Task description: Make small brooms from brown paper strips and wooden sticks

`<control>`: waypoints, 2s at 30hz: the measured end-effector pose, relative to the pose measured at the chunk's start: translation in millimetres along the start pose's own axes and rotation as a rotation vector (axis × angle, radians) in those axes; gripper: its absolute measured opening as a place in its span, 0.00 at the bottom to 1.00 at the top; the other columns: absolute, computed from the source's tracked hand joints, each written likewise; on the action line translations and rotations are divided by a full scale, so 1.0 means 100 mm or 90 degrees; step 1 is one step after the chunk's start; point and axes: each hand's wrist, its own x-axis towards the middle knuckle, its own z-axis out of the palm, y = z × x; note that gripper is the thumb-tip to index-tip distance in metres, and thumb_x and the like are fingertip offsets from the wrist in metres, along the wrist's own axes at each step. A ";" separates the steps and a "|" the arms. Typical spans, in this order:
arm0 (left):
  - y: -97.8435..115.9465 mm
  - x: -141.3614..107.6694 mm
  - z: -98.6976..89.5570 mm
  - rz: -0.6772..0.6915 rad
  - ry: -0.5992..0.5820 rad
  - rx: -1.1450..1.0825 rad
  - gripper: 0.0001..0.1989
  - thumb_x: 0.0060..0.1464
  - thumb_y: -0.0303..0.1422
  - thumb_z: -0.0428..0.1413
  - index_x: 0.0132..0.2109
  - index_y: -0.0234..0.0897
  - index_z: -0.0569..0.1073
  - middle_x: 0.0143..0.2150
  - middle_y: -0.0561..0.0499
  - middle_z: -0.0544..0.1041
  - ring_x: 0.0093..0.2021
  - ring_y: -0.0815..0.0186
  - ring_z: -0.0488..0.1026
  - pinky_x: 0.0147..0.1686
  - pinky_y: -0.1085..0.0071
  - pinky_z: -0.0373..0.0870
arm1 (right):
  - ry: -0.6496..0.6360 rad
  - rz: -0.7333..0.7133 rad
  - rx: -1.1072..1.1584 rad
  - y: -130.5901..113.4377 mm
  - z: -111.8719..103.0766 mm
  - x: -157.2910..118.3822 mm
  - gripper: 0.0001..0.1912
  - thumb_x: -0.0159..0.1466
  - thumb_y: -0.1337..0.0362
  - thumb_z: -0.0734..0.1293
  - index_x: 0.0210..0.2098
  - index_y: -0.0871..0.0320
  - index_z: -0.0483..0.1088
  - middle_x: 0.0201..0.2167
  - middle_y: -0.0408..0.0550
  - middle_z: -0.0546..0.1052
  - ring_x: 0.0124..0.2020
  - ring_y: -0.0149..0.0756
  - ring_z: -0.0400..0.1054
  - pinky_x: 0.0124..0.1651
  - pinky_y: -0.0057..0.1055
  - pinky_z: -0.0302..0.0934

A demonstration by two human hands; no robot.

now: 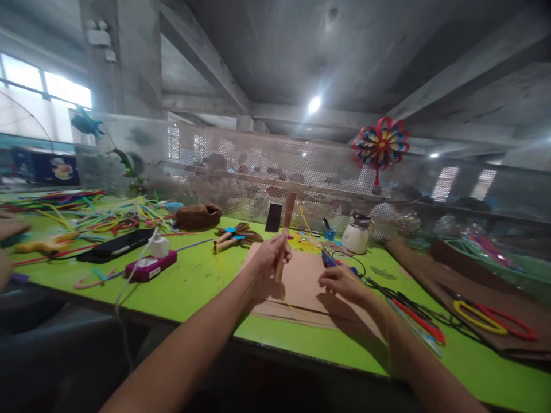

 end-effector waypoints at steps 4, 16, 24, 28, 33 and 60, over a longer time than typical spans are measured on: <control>0.04 0.01 -0.02 0.016 0.011 -0.020 0.16 0.50 0.42 0.59 0.36 0.32 0.68 0.20 0.56 0.67 0.17 0.75 0.61 0.17 0.79 0.55 | -0.093 0.098 -0.105 0.11 -0.58 0.05 0.16 0.51 0.60 0.65 0.11 0.60 0.67 0.10 0.45 0.69 0.13 0.28 0.60 0.19 0.24 0.52; 0.11 -0.02 0.06 0.028 0.020 0.006 0.17 0.50 0.43 0.58 0.40 0.33 0.69 0.20 0.57 0.65 0.18 0.76 0.60 0.18 0.79 0.53 | 0.139 0.033 -0.014 -0.36 -1.09 0.20 0.13 0.49 0.56 0.68 0.18 0.60 0.71 0.14 0.44 0.71 0.17 0.29 0.62 0.22 0.26 0.54; 0.02 -0.10 0.09 -0.030 -0.057 0.067 0.17 0.49 0.43 0.59 0.36 0.31 0.69 0.20 0.56 0.64 0.18 0.76 0.58 0.18 0.78 0.51 | 0.231 -0.120 0.283 -1.04 -0.81 0.57 0.18 0.50 0.56 0.67 0.35 0.62 0.72 0.29 0.49 0.75 0.27 0.30 0.67 0.28 0.28 0.59; 0.03 -0.13 0.11 -0.043 -0.089 0.082 0.17 0.49 0.43 0.59 0.33 0.32 0.69 0.20 0.56 0.64 0.18 0.76 0.58 0.19 0.77 0.50 | 0.235 -0.095 0.330 -1.02 -0.77 0.56 0.10 0.44 0.63 0.70 0.26 0.62 0.71 0.20 0.40 0.70 0.21 0.25 0.60 0.25 0.26 0.54; 0.05 -0.13 0.13 -0.036 -0.101 0.123 0.16 0.50 0.43 0.58 0.32 0.32 0.69 0.19 0.56 0.64 0.18 0.75 0.58 0.19 0.76 0.51 | 0.197 -0.066 0.371 -0.93 -0.91 0.42 0.10 0.46 0.61 0.70 0.22 0.61 0.69 0.22 0.44 0.73 0.25 0.29 0.66 0.30 0.29 0.60; 0.03 -0.04 0.08 -0.041 0.045 -0.081 0.16 0.52 0.43 0.57 0.38 0.33 0.67 0.21 0.52 0.71 0.20 0.70 0.68 0.22 0.76 0.64 | 0.121 -0.083 -0.350 -0.68 0.66 -0.08 0.05 0.56 0.71 0.62 0.32 0.62 0.69 0.28 0.60 0.76 0.28 0.44 0.69 0.31 0.33 0.51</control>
